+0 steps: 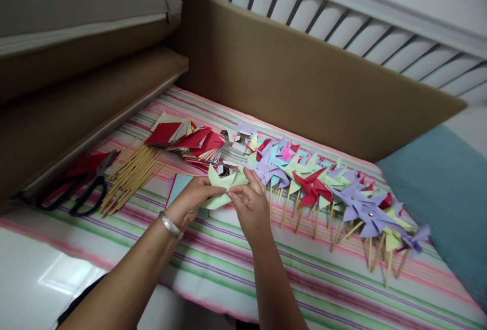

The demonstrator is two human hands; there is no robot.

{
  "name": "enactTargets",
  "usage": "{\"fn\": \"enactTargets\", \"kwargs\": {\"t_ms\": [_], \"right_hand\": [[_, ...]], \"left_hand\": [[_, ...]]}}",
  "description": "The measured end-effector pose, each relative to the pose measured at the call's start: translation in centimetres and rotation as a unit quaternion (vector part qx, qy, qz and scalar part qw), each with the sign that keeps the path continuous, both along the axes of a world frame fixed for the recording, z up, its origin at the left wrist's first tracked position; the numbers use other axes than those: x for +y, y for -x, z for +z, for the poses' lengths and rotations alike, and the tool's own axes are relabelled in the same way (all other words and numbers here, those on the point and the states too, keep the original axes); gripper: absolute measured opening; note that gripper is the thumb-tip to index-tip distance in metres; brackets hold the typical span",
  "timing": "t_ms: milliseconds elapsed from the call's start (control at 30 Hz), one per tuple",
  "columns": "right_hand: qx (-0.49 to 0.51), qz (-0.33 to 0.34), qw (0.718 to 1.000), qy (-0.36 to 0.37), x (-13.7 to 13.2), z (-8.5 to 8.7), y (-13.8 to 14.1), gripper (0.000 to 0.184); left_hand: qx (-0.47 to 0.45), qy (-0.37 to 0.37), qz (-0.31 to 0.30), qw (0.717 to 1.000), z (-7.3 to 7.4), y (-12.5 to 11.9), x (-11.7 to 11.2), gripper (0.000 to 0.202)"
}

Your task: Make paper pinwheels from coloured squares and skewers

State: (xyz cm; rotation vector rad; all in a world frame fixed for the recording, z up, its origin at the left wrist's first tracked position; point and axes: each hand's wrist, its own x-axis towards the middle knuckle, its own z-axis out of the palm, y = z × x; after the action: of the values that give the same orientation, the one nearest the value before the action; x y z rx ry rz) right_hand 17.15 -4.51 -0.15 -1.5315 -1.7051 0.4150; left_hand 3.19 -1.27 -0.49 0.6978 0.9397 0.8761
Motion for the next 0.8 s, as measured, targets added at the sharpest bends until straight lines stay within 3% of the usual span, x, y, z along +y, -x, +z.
{"fn": "enactTargets", "kwargs": {"t_ms": [300,433,567,700,800], "right_hand": [[-0.018,-0.024,0.999,0.017,0.1,-0.3,-0.3,0.004],[-0.018,-0.039,0.999,0.027,0.2,-0.5,-0.2,0.004],[-0.015,-0.048,0.998,0.036,0.1,-0.2,0.0,0.002],[0.021,-0.06,0.997,0.046,0.2,0.6,-0.6,0.038],[0.031,-0.029,0.996,0.084,0.1,1.3,-1.6,0.049]], "left_hand": [[-0.032,0.002,-0.034,0.999,-0.1,0.2,0.1,0.023],[-0.044,-0.01,-0.055,0.997,-0.8,0.3,0.3,0.029],[-0.001,-0.019,-0.032,0.999,-1.5,0.1,0.6,0.027],[0.102,-0.054,-0.038,0.993,-1.5,-0.1,0.6,0.02],[0.152,-0.088,-0.107,0.979,-1.3,-0.1,0.4,0.015]]}}
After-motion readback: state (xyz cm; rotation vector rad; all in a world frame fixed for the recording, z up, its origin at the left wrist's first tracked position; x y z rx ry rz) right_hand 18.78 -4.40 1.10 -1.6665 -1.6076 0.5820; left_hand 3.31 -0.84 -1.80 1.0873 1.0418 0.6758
